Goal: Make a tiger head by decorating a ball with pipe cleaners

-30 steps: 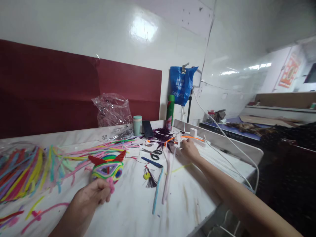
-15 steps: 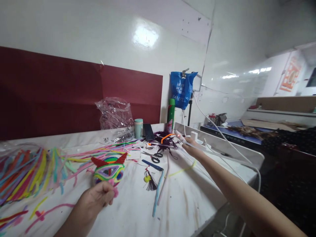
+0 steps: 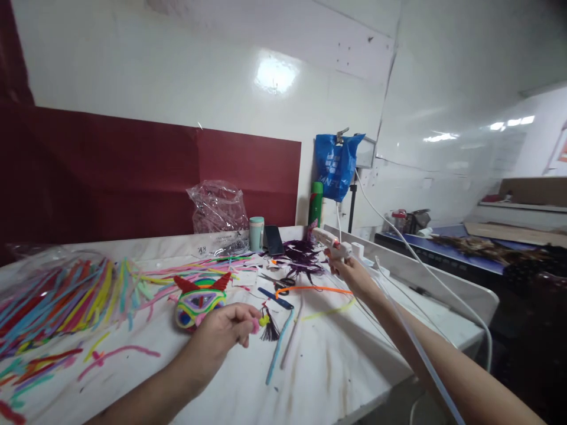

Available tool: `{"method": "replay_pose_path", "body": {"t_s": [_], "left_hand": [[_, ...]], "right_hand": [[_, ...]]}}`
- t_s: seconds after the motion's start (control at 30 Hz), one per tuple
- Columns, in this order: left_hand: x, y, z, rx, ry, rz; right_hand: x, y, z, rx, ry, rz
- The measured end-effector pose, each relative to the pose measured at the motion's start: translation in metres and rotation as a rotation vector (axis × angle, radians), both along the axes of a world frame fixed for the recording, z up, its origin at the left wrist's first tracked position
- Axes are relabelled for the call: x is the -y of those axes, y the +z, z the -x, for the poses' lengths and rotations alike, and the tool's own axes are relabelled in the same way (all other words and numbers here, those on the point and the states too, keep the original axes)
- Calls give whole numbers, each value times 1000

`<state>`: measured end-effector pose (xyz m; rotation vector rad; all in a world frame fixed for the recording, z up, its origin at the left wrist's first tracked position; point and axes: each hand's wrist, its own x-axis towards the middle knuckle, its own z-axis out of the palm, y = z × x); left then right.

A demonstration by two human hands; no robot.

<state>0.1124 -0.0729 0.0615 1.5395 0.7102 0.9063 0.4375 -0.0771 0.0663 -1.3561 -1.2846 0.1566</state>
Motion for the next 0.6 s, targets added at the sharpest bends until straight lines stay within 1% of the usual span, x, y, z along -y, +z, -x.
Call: {"method": "replay_pose_path", "body": {"t_s": [0.07, 0.13, 0.23, 0.3, 0.37, 0.43, 0.5, 0.6], "left_hand": [[3, 2, -5, 95, -18, 63], [2, 1, -2, 191, 6, 114], [-3, -3, 11, 285, 58, 135], [-7, -5, 23, 317, 65, 110], [-11, -6, 35, 321, 72, 59], [-13, -7, 46, 311, 97, 9], [-14, -8, 55, 296, 134, -32], [-15, -11, 66, 287, 177, -87]], "right_hand": [[5, -1, 15, -66, 104, 18], [13, -3, 32, -128, 196, 32], [28, -9, 62, -201, 316, 60], [39, -14, 82, -206, 368, 98], [49, -19, 100, -139, 382, 164], [55, -24, 115, -11, 404, 214], [58, -27, 128, 154, 443, 173], [58, -28, 147, 382, 469, 16]]}}
